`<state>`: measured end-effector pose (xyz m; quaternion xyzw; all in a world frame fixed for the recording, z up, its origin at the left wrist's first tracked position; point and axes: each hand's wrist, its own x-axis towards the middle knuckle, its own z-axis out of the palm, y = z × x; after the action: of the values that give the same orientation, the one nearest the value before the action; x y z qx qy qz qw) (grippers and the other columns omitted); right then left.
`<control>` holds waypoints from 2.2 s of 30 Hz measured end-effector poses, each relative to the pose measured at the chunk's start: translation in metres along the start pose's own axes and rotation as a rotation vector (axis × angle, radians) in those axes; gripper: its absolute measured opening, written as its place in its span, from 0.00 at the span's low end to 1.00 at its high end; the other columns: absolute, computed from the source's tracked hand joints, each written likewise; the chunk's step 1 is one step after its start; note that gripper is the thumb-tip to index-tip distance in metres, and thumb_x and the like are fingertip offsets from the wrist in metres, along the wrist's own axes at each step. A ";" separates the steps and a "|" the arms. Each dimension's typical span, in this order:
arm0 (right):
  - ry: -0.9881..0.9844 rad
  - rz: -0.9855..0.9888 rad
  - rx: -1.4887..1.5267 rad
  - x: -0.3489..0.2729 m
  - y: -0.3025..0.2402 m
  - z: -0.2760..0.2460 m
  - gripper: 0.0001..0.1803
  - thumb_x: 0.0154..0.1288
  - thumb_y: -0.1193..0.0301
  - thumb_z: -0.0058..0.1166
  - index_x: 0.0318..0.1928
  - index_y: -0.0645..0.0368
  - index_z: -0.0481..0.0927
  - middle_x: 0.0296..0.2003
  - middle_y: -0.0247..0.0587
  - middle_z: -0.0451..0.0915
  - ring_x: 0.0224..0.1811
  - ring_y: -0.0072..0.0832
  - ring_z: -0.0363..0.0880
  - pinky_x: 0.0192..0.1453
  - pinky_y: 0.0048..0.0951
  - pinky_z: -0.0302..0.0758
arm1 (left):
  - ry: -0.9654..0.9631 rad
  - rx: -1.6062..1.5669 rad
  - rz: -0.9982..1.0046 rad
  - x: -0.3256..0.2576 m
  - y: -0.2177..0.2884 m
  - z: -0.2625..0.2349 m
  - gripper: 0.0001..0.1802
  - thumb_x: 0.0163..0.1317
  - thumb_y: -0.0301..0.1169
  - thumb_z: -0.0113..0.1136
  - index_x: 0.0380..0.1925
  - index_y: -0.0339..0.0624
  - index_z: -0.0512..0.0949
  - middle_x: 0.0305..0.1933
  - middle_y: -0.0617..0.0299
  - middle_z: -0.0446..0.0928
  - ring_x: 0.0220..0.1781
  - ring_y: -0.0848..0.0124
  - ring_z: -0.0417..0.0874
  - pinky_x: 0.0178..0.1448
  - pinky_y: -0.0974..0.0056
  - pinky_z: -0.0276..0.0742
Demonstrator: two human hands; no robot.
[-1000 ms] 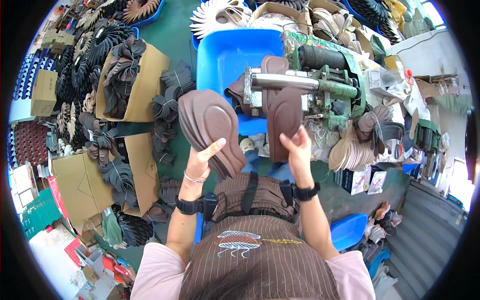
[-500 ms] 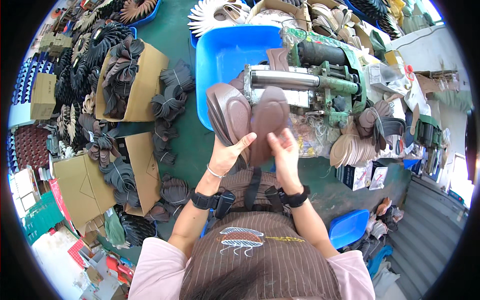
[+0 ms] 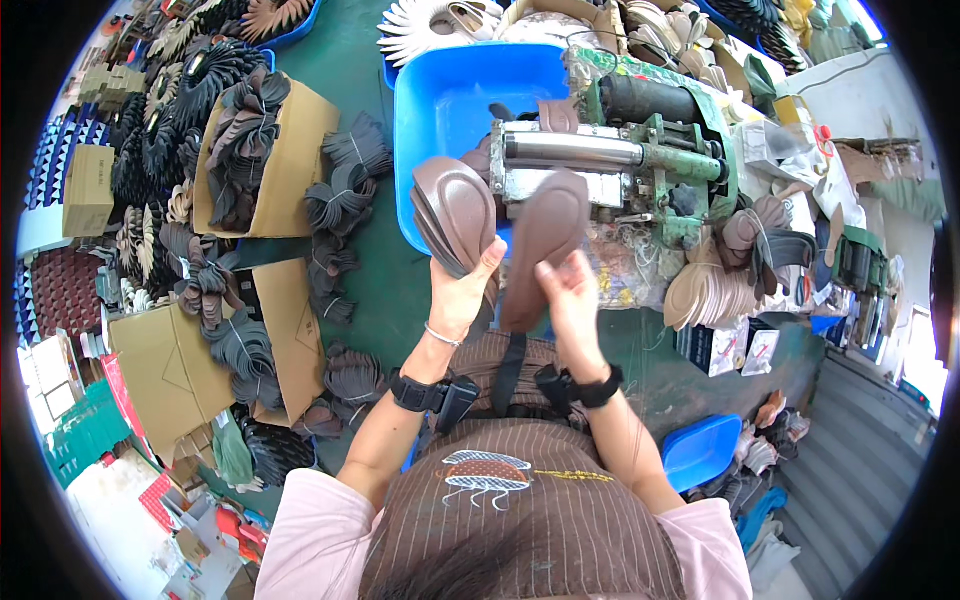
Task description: Manually process and stack shoe insoles or outsoles using a roller-based adhesive or smoothing machine.
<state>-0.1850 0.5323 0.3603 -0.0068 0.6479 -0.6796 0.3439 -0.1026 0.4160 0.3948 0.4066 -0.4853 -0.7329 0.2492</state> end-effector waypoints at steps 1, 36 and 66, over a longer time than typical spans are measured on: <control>0.046 0.008 -0.026 0.017 0.006 -0.016 0.08 0.62 0.75 0.58 0.40 0.61 0.75 0.27 0.28 0.75 0.30 0.13 0.71 0.33 0.20 0.69 | 0.022 0.042 -0.010 0.001 0.001 -0.001 0.21 0.59 0.32 0.69 0.48 0.33 0.77 0.45 0.60 0.81 0.45 0.73 0.79 0.53 0.67 0.74; -0.295 0.000 0.035 0.036 -0.012 0.002 0.17 0.68 0.63 0.53 0.41 0.69 0.78 0.34 0.43 0.83 0.42 0.24 0.80 0.45 0.28 0.77 | -0.203 0.072 0.051 -0.001 0.008 -0.005 0.21 0.70 0.32 0.52 0.58 0.30 0.67 0.58 0.50 0.75 0.59 0.65 0.74 0.66 0.62 0.65; 0.331 -1.174 -0.334 0.100 -0.144 -0.433 0.16 0.55 0.79 0.58 0.45 0.60 0.73 0.53 0.53 0.78 0.61 0.49 0.74 0.70 0.53 0.60 | -1.024 0.667 0.267 0.074 -0.218 0.471 0.17 0.52 0.24 0.59 0.45 0.40 0.75 0.44 0.52 0.72 0.47 0.51 0.79 0.45 0.53 0.78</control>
<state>-0.5241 0.8531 0.3750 -0.3095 0.6781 -0.6370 -0.1966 -0.5311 0.6877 0.2624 -0.0044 -0.7925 -0.6063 -0.0661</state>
